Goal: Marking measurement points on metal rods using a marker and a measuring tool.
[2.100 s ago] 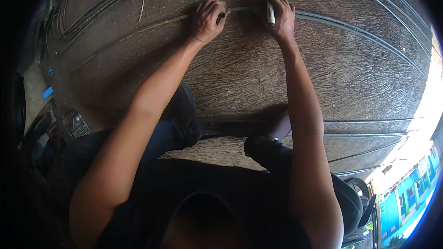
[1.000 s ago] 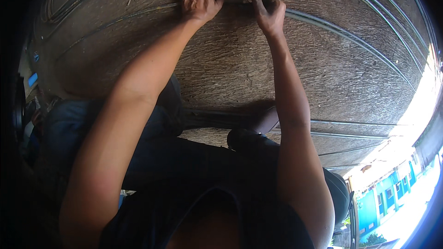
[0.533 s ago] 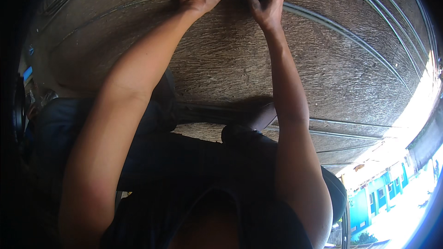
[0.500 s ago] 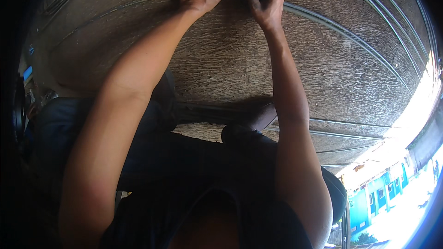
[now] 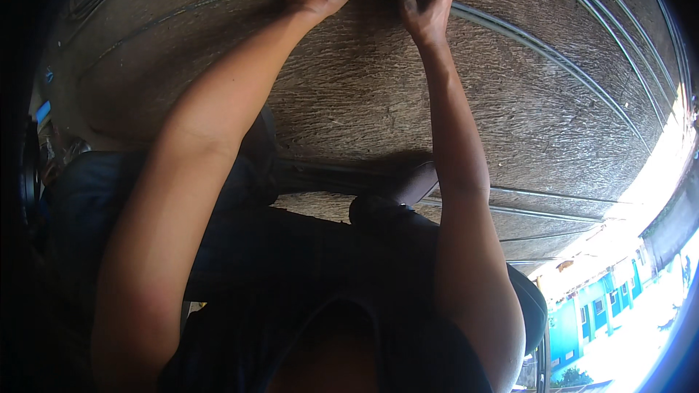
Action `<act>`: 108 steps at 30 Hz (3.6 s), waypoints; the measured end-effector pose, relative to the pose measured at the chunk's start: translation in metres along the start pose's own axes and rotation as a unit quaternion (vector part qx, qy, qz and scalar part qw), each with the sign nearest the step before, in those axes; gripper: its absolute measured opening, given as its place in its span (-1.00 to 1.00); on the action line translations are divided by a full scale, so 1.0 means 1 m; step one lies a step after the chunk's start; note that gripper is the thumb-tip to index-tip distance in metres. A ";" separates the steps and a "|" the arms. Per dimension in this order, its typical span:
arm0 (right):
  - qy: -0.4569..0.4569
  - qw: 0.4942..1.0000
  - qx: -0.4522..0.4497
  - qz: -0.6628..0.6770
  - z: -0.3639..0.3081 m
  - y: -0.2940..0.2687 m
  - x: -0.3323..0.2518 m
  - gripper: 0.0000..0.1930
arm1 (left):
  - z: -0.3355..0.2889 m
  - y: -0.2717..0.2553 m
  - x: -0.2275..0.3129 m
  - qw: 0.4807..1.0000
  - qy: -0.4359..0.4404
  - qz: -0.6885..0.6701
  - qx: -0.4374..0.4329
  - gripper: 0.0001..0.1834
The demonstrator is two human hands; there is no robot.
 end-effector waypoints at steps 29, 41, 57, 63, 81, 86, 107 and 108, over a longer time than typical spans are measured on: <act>0.018 0.999 -0.031 0.035 -0.004 0.004 0.001 -0.70 | 0.001 0.003 -0.001 0.999 -0.019 0.017 -0.018 -0.30; 0.028 0.999 -0.028 0.034 -0.005 0.005 0.003 -0.70 | 0.000 0.002 -0.002 1.000 -0.002 0.018 0.011 -0.30; 0.026 0.999 0.007 0.029 -0.005 0.002 0.012 -0.72 | -0.001 0.004 -0.003 0.999 -0.016 0.032 -0.008 -0.28; -0.002 1.000 -0.009 0.021 -0.003 0.001 -0.001 -0.71 | 0.002 -0.001 0.001 1.000 -0.010 0.030 -0.003 -0.30; -0.023 0.999 -0.022 -0.001 -0.003 -0.003 -0.008 -0.71 | 0.002 -0.003 0.006 0.999 -0.007 0.041 -0.017 -0.30; 0.038 0.998 0.005 0.053 -0.004 -0.003 0.002 -0.71 | 0.001 -0.002 0.003 0.999 -0.004 0.043 -0.010 -0.31; -0.126 0.966 0.043 -0.222 -0.071 -0.084 0.008 -0.64 | 0.003 0.004 0.026 0.990 0.077 0.114 0.022 -0.53; -0.161 0.953 0.059 -0.248 -0.084 -0.091 0.003 -0.67 | 0.002 0.009 0.033 0.990 0.075 0.121 0.017 -0.53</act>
Point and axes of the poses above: each hand's wrist, its own z-axis towards the middle knuckle, its own y-axis out of the palm, x = y × z, the point moved 10 cm from there along z, towards the middle knuckle, and after that the axes turned 11 degrees about -z, right-handed, at the moved point
